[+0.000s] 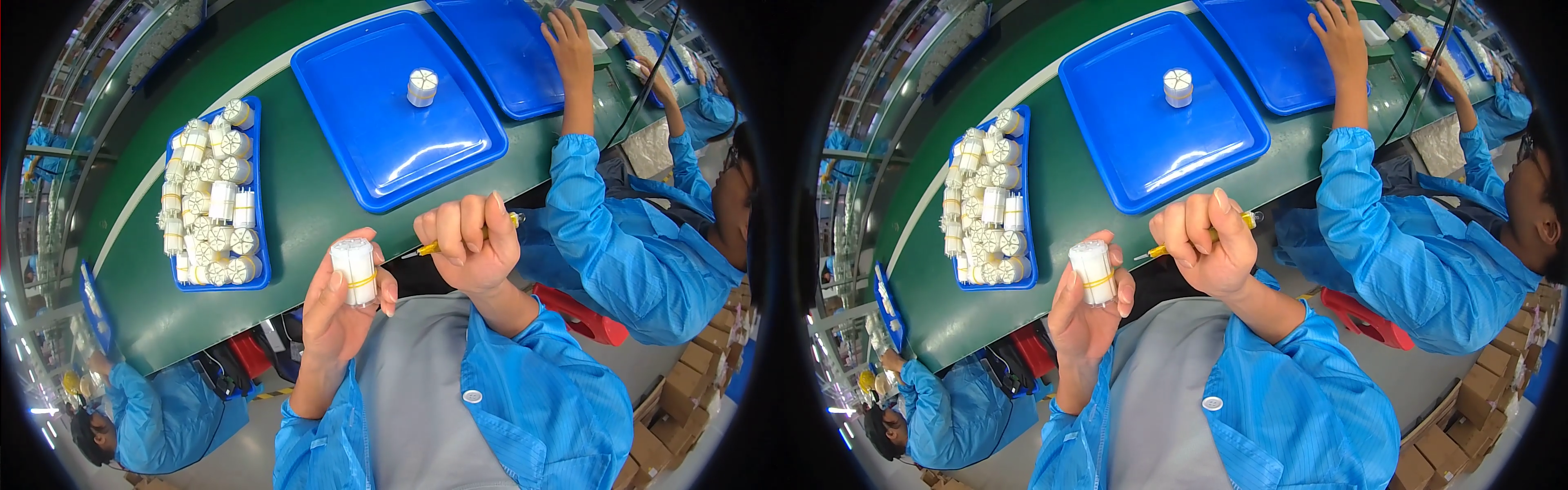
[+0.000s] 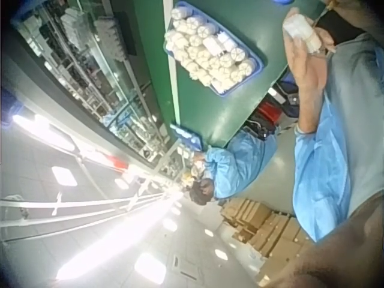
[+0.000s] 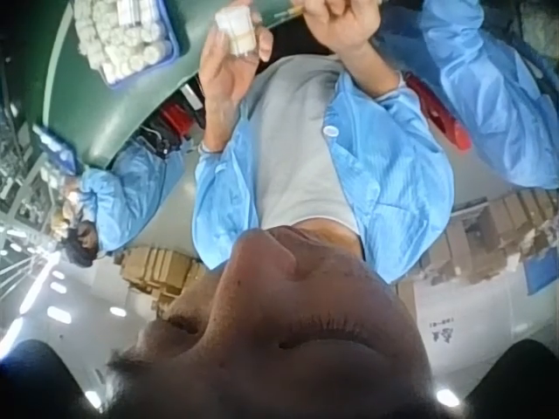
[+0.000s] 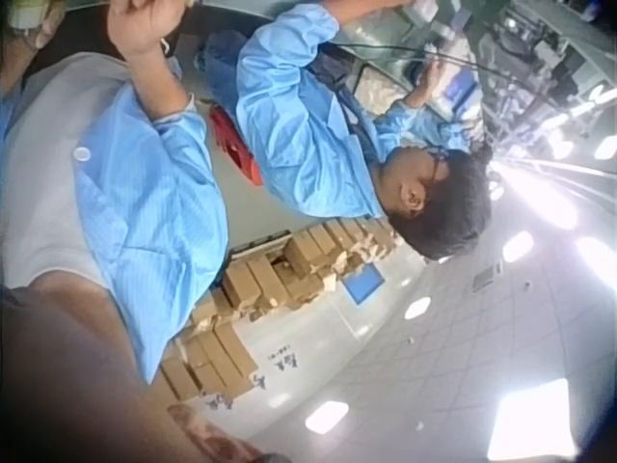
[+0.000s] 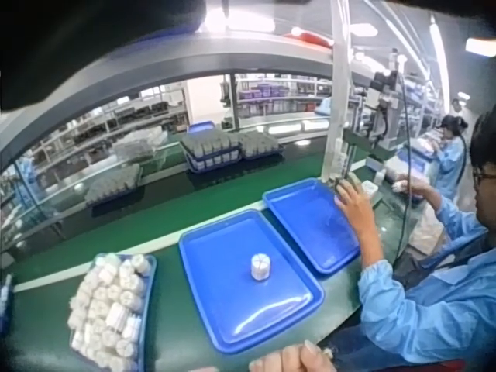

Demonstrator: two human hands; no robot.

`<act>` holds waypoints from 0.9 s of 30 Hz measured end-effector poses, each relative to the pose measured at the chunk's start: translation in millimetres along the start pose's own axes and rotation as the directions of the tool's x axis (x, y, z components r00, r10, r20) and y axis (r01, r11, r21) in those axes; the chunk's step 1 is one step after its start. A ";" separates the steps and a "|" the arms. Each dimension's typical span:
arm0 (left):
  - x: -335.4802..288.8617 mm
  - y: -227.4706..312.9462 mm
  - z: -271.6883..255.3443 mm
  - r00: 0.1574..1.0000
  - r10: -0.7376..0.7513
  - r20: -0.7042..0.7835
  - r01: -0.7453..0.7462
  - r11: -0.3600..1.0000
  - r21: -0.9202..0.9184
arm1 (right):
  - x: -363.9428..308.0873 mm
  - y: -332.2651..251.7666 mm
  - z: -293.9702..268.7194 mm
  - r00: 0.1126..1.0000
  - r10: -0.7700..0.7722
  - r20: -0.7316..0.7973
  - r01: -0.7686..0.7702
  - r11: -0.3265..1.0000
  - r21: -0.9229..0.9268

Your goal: The person takes bundled cylindrical components from a tray one at a time and works around the edges of each component using a small handheld tool.

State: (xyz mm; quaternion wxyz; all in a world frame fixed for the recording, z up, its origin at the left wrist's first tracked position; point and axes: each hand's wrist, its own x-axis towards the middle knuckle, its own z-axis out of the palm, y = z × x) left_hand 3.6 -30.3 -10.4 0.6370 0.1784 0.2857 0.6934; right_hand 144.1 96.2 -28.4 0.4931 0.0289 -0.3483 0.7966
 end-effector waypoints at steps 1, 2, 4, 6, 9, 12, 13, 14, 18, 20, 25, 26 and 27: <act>0.1 0.9 -1.5 1.000 -0.018 0.007 0.018 1.000 -0.020 | 0.4 0.0 0.2 1.000 -0.001 0.000 0.001 1.000 0.000; 0.6 1.7 -2.2 0.999 -0.036 0.015 0.037 0.998 -0.041 | 1.0 -0.2 0.4 1.000 -0.003 -0.002 0.003 1.000 -0.002; 1.8 2.0 -1.8 0.999 -0.041 0.017 0.042 0.997 -0.070 | 1.3 -0.4 -0.4 1.000 -0.005 -0.004 0.005 1.000 -0.004; 1.6 3.0 -1.0 0.999 -0.039 0.011 0.040 0.995 -0.095 | 2.5 1.2 -0.6 1.000 0.014 0.008 -0.014 1.000 0.001; -1.8 4.5 -0.6 1.000 -0.002 -0.011 0.001 0.997 -0.073 | 3.7 5.4 3.5 0.999 0.023 -0.030 -0.021 0.999 0.047; 0.0 10.7 -5.6 0.998 0.054 -0.017 -0.053 0.998 0.035 | -0.3 5.6 -0.9 0.993 0.028 -0.118 -0.025 0.999 0.022; -0.6 16.3 -8.7 0.994 0.108 -0.024 -0.105 0.990 0.097 | 0.3 6.4 -3.0 0.990 0.050 -0.129 -0.049 0.999 0.008; -2.1 23.7 -12.6 0.986 0.162 -0.027 -0.155 0.975 0.160 | 2.0 9.1 -4.2 0.988 0.071 -0.138 -0.073 0.997 -0.006; -5.0 66.6 -38.2 0.840 0.526 -0.133 -0.362 0.725 0.586 | -4.4 27.7 -19.2 0.982 0.101 -0.160 -0.120 0.986 -0.112; -2.6 93.8 -60.9 0.678 0.709 -0.193 -0.304 0.509 0.805 | -7.5 41.0 -29.3 0.983 0.105 -0.148 -0.125 0.983 -0.134; 7.8 159.2 -127.1 0.504 0.863 -0.035 0.080 -0.006 0.997 | -10.7 62.5 -39.6 0.983 0.113 -0.142 -0.154 0.932 -0.328; 13.3 165.4 -134.5 0.504 0.862 0.051 0.234 -0.193 0.953 | -11.0 63.5 -39.8 0.985 0.115 -0.128 -0.155 0.916 -0.370; 21.5 169.5 -135.1 0.499 0.864 0.074 0.271 -0.236 0.933 | -10.4 64.0 -40.5 0.986 0.114 -0.120 -0.152 0.915 -0.374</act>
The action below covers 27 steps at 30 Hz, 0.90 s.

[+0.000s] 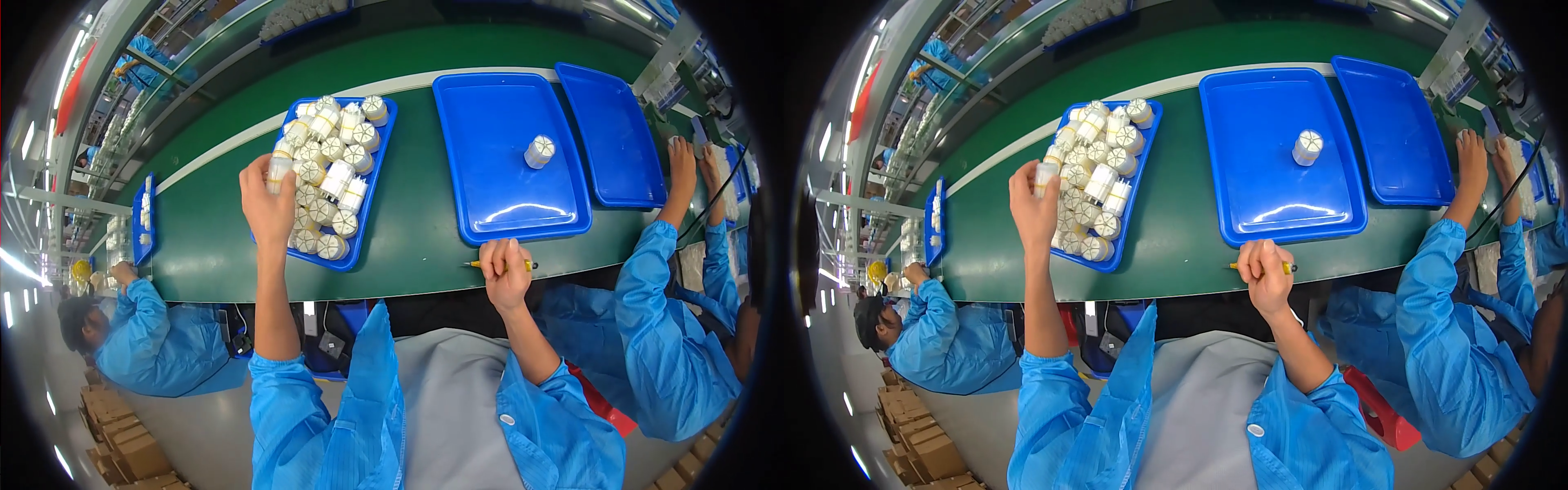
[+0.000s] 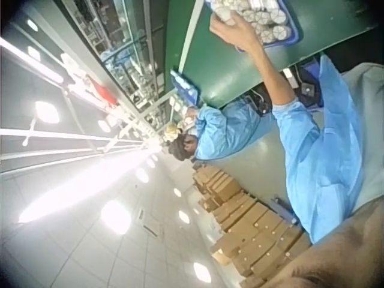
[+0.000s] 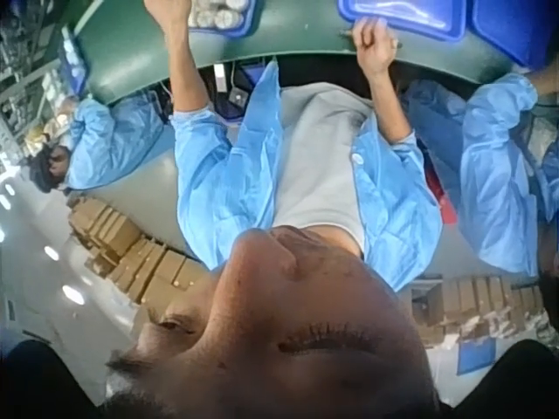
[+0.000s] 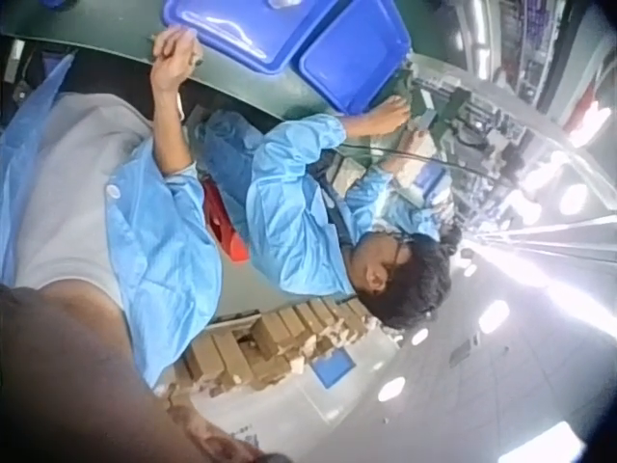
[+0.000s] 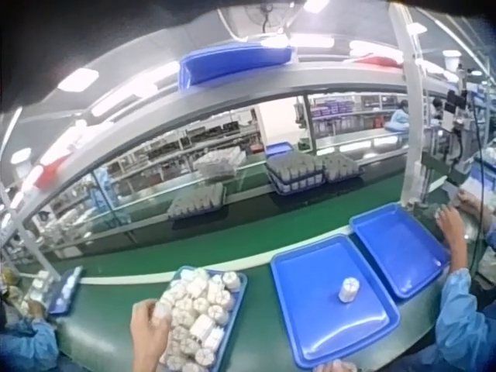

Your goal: The person takes bundled cylindrical components from a tray one at a time and works around the edges of each component using a small handheld tool.

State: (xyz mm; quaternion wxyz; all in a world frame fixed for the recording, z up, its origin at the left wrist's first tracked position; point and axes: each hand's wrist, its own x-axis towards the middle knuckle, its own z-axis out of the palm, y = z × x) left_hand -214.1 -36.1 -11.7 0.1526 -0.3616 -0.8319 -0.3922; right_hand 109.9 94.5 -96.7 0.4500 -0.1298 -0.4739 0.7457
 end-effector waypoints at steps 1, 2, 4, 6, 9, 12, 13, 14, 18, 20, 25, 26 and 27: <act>5.4 -1.2 4.5 1.000 0.005 -0.002 -0.005 1.000 -0.002 | 0.1 1.0 -0.6 1.000 -0.005 0.000 0.005 1.000 0.000; 9.1 -4.0 9.0 0.998 0.053 0.025 -0.056 0.989 0.135 | -0.3 2.1 -1.4 1.000 -0.002 0.005 0.002 1.000 -0.006; 13.4 -7.9 18.5 0.992 0.074 0.105 -0.105 0.936 0.335 | -1.2 1.5 -3.6 1.000 -0.007 0.000 0.007 1.000 -0.016; 13.2 -8.2 22.6 0.989 0.114 0.096 -0.143 0.909 0.391 | -3.1 -0.3 -4.7 1.000 -0.002 0.010 0.003 1.000 -0.019; 12.7 5.1 26.4 0.980 0.181 0.084 -0.200 0.881 0.428 | -3.4 0.7 -4.1 0.999 -0.037 0.032 0.038 0.999 -0.031; 7.3 60.6 33.3 0.956 0.275 0.100 -0.290 0.933 0.211 | -2.3 1.2 -0.3 0.999 -0.037 0.017 0.039 0.996 -0.078; 1.5 83.1 38.2 0.930 0.338 0.146 -0.349 0.935 0.059 | -1.6 0.7 -0.5 0.999 -0.040 0.026 0.043 0.994 -0.102; -4.4 109.2 49.3 0.910 0.360 0.205 -0.348 0.933 -0.094 | -2.2 -0.1 -1.7 0.999 -0.038 0.021 0.040 0.994 -0.104; -33.3 197.3 103.3 0.793 0.432 0.429 -0.271 0.881 -0.387 | -4.9 0.6 -4.8 0.998 -0.060 0.012 0.061 0.993 -0.104; -40.0 220.9 134.0 0.753 0.441 0.488 -0.267 0.883 -0.386 | -5.6 0.6 -2.0 0.998 -0.065 0.001 0.065 0.993 -0.100; -47.6 240.9 190.4 0.721 0.494 0.486 -0.303 0.856 -0.420 | -6.7 -1.0 -0.2 0.998 -0.064 0.029 0.066 0.993 -0.100; -49.1 239.1 194.8 0.734 0.513 0.445 -0.296 0.831 -0.471 | -7.2 -0.1 0.2 0.997 -0.066 0.030 0.069 0.992 -0.106; -48.1 240.3 192.9 0.732 0.516 0.445 -0.300 0.830 -0.470 | -7.5 0.1 -2.7 0.997 -0.071 0.020 0.073 0.991 -0.112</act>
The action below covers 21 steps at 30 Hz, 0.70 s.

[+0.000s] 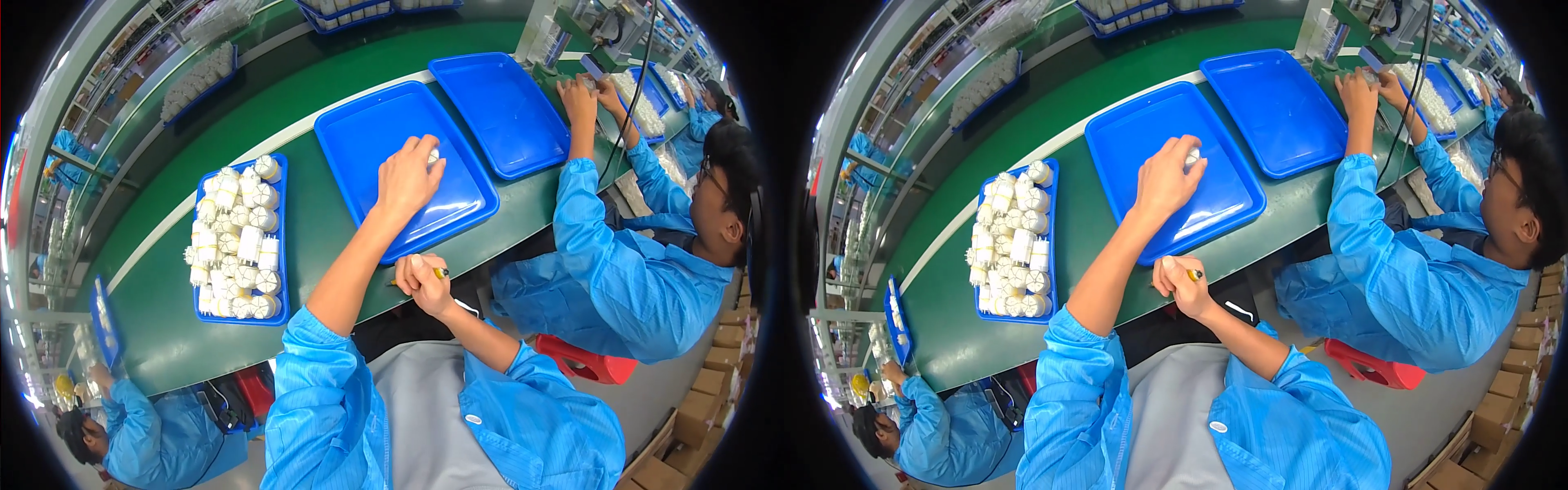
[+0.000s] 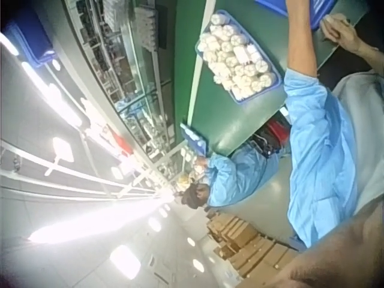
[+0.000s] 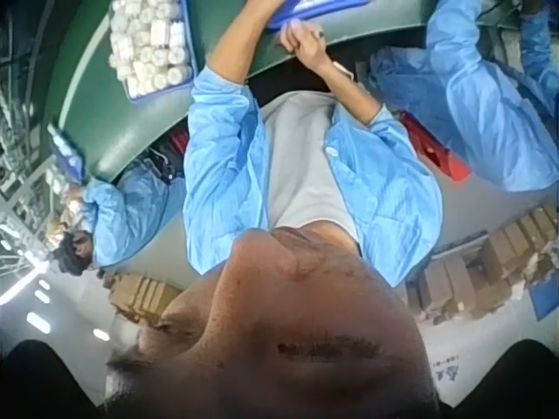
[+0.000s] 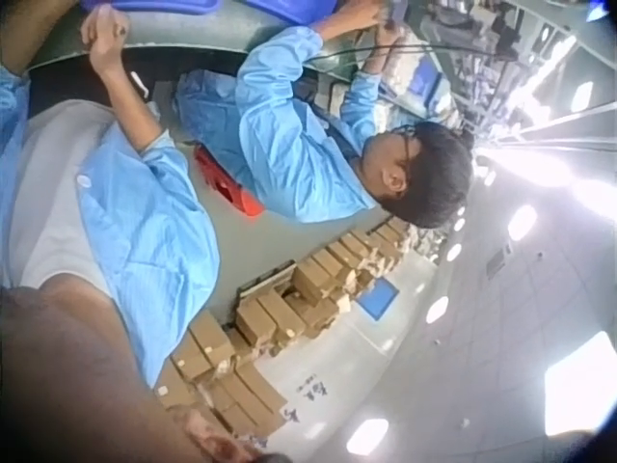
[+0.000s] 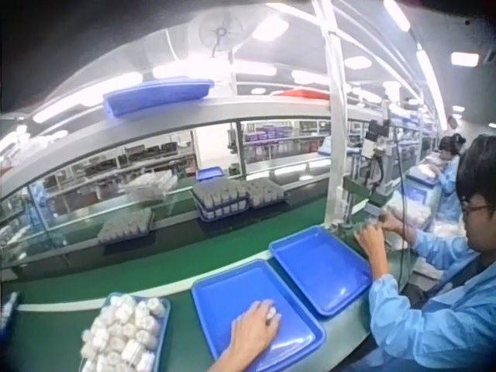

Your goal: The person takes bundled cylindrical components from a tray one at a time and works around the edges of each component using a small handheld tool.

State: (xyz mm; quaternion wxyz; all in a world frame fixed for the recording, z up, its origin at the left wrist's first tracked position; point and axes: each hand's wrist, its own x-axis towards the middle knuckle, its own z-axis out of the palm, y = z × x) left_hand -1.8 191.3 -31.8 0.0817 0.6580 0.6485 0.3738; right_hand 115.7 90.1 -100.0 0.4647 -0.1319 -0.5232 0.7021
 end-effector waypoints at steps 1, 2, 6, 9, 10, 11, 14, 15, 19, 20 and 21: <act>-3.7 0.3 -4.0 1.000 -0.008 -0.030 0.008 1.000 -0.011 | 0.1 0.9 -1.3 1.000 -0.012 0.001 0.012 1.000 -0.002; -10.2 -0.5 -9.8 0.998 -0.019 -0.061 0.018 1.000 -0.021 | 1.0 2.2 -0.6 1.000 -0.011 0.005 0.011 1.000 0.004; -55.4 1.9 -61.5 0.956 -0.157 -0.248 0.136 0.986 -0.098 | -0.3 3.1 -6.1 0.999 -0.022 -0.032 0.023 1.000 0.017; -100.9 -23.1 -88.2 0.889 -0.348 -0.296 0.314 0.936 -0.160 | 3.2 -2.6 -2.1 1.000 -0.001 -0.023 0.001 1.000 0.027; -113.4 -34.6 -91.1 0.869 -0.392 -0.301 0.362 0.920 -0.150 | 3.8 -2.1 -0.4 1.000 0.008 -0.015 -0.008 0.999 0.040; -120.1 -42.7 -91.0 0.866 -0.401 -0.298 0.374 0.916 -0.146 | 3.6 0.7 -1.6 1.000 -0.008 -0.007 0.009 0.999 0.038; -130.3 -54.9 -92.0 0.854 -0.469 -0.225 0.469 0.881 -0.055 | 4.8 3.0 -2.7 1.000 -0.022 0.021 0.021 0.999 0.042; -131.3 -56.6 -90.5 0.862 -0.454 -0.227 0.454 0.889 -0.057 | 3.7 4.2 -4.1 0.999 -0.018 0.026 0.016 0.999 0.044; -131.9 -59.4 -90.6 0.896 -0.403 -0.188 0.410 0.912 -0.005 | 4.3 4.9 -2.6 1.000 -0.014 0.027 0.013 0.999 0.031; -131.4 -60.8 -90.4 0.894 -0.405 -0.190 0.412 0.911 -0.007 | 4.7 4.7 -2.6 0.999 -0.020 0.025 0.020 0.999 0.031; -131.0 -61.9 -90.6 0.896 -0.409 -0.175 0.413 0.910 -0.012 | 4.0 4.0 -1.9 0.999 -0.028 0.021 0.027 0.999 0.031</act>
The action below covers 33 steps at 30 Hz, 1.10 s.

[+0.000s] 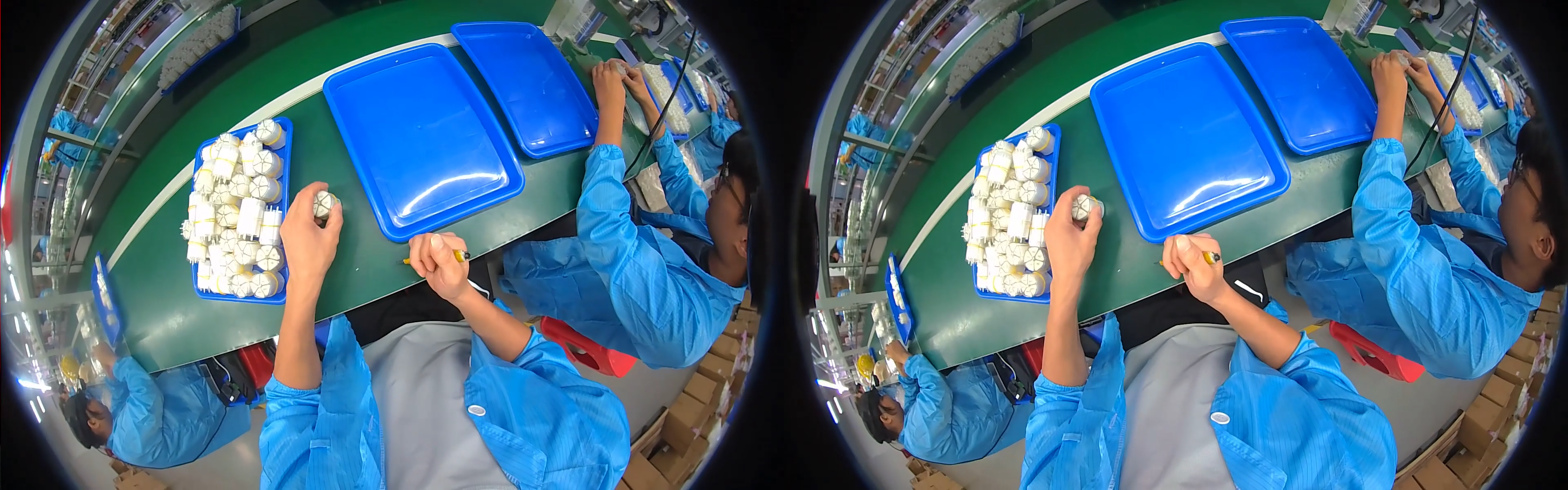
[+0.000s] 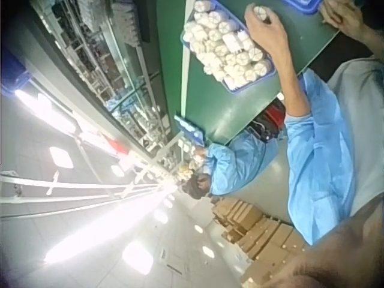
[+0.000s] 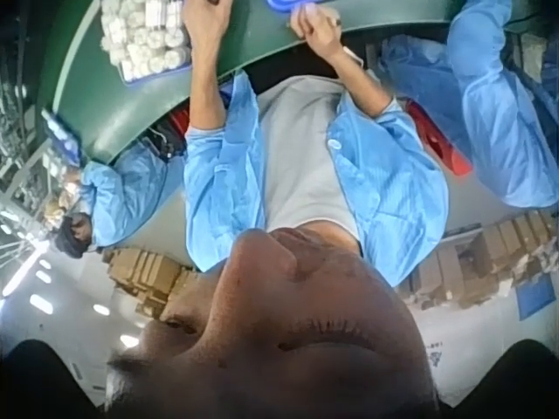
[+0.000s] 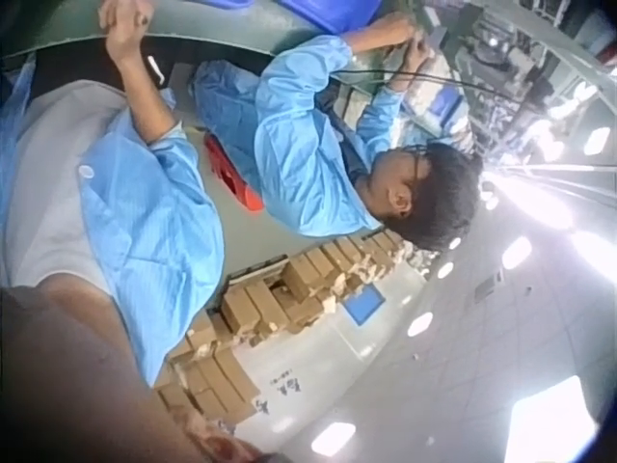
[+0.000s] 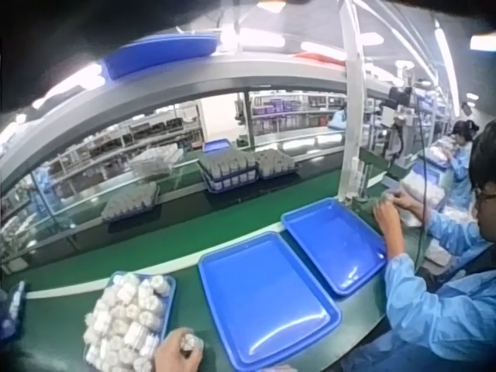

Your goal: The person takes bundled cylindrical components from a tray one at a time and works around the edges of each component using a small handheld tool.

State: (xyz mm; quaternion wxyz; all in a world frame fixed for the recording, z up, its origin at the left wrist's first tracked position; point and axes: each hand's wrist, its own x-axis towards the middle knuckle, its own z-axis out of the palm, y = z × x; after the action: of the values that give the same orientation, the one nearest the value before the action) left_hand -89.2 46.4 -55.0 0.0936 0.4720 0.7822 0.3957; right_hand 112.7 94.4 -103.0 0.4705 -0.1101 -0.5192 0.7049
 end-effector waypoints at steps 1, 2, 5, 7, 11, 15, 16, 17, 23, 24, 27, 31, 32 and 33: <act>0.2 -0.6 -0.4 1.000 -0.002 0.014 0.002 1.000 -0.005 | -0.8 -0.3 -0.2 1.000 0.000 0.002 0.000 1.000 -0.001; -0.3 -1.5 -0.8 1.000 -0.002 0.011 0.002 1.000 -0.005 | -2.0 -0.4 -0.9 1.000 0.015 0.002 -0.015 1.000 -0.007; -1.5 -3.0 0.7 0.999 0.034 0.002 -0.034 0.999 -0.007 | -4.1 -4.0 0.0 0.997 0.073 -0.007 -0.073 0.997 0.021; -5.3 -5.4 0.4 0.998 -0.064 0.014 0.065 0.990 -0.124 | 0.1 -12.7 7.7 0.993 0.117 -0.021 -0.115 0.991 0.061; -32.6 1.0 -5.3 0.948 -0.229 0.220 0.313 0.562 -0.766 | 2.9 -32.8 12.7 0.947 0.317 -0.045 -0.317 0.948 0.005; -60.8 34.3 -12.0 0.932 -0.065 0.357 0.363 0.174 -0.915 | 15.7 -47.9 21.9 0.947 0.320 0.024 -0.316 0.944 -0.093; -65.6 37.3 -11.9 0.930 -0.047 0.365 0.368 0.147 -0.918 | 17.9 -49.4 22.9 0.939 0.330 0.098 -0.321 0.942 -0.099; -69.4 39.4 -12.6 0.928 -0.029 0.372 0.373 0.121 -0.920 | 19.1 -50.0 22.5 0.924 0.340 0.173 -0.326 0.939 -0.105; -77.6 57.5 -19.8 0.981 0.118 0.151 0.059 0.564 -0.824 | 17.1 -54.8 17.3 0.932 0.305 0.197 -0.265 0.942 -0.206; -82.7 56.5 -21.8 0.978 0.113 0.174 0.053 0.672 -0.739 | 16.0 -54.7 17.3 0.929 0.316 0.190 -0.272 0.936 -0.225; -88.0 58.2 -19.3 0.985 0.059 0.163 0.040 0.840 -0.541 | 16.3 -60.8 22.6 0.921 0.356 0.157 -0.317 0.920 -0.231; -92.6 62.5 -27.5 0.954 -0.099 0.282 0.271 0.683 -0.678 | 18.4 -71.3 19.4 0.993 0.116 -0.037 -0.120 0.988 -0.099; -92.9 63.2 -27.9 0.954 -0.102 0.281 0.273 0.682 -0.678 | 20.0 -71.7 14.0 0.999 0.053 -0.012 -0.053 0.998 -0.025; -93.3 64.5 -28.2 0.948 -0.094 0.304 0.287 0.666 -0.688 | 20.8 -72.4 10.4 1.000 -0.015 0.006 0.014 0.999 0.050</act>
State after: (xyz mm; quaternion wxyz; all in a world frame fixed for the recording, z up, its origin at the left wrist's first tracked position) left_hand -10.9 -28.8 -11.7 0.4083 0.3558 0.5896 0.5992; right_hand 134.7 105.4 -31.1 0.4767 -0.0924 -0.5034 0.7147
